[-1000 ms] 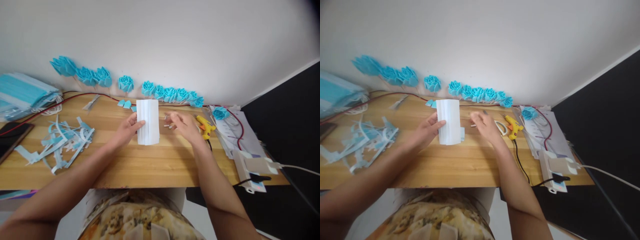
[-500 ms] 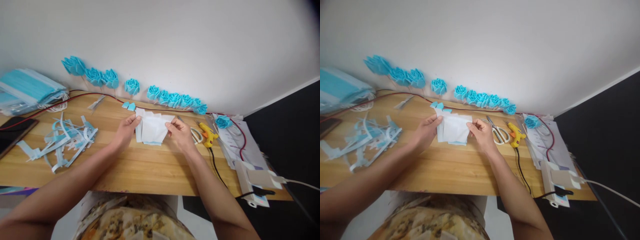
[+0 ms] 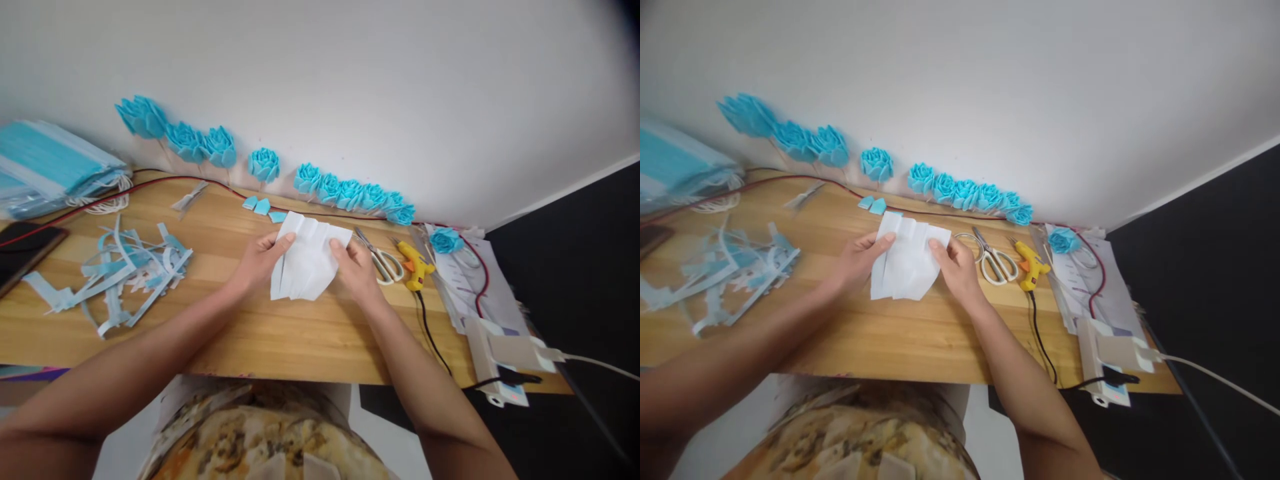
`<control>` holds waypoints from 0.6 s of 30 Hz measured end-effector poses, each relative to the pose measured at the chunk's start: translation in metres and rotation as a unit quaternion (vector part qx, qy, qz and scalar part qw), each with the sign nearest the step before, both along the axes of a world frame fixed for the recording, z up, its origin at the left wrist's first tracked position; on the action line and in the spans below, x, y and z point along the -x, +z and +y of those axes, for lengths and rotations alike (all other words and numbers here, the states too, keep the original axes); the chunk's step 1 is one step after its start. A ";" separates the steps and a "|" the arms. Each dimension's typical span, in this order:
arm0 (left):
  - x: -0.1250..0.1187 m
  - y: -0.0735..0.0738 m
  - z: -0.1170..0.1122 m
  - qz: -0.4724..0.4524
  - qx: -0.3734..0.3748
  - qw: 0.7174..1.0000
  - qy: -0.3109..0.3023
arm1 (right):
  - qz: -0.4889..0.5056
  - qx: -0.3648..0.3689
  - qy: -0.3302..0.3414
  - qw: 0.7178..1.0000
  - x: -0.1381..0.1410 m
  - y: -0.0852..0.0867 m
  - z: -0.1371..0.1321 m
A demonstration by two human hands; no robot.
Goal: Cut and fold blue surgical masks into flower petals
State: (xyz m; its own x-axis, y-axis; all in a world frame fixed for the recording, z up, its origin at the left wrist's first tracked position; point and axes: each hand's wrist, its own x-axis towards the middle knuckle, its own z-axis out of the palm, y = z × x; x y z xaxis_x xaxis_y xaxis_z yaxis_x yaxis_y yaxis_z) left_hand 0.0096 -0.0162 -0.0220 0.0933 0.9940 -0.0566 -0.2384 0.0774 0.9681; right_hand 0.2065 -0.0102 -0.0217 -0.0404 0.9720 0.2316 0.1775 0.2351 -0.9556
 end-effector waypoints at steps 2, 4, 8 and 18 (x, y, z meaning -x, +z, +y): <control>-0.001 0.000 -0.002 0.012 -0.011 1.000 -0.016 | -0.043 -0.033 -0.061 0.997 0.001 -0.002 -0.001; -0.001 0.000 -0.002 0.019 -0.023 0.999 -0.019 | -0.083 -0.061 -0.090 0.991 0.002 -0.002 -0.003; 0.000 -0.001 0.001 0.018 -0.022 1.000 -0.003 | -0.127 -0.096 -0.091 0.983 0.006 0.001 -0.008; 0.000 0.000 0.004 -0.083 0.027 0.996 0.004 | 0.036 0.035 -0.011 0.999 0.003 -0.001 -0.003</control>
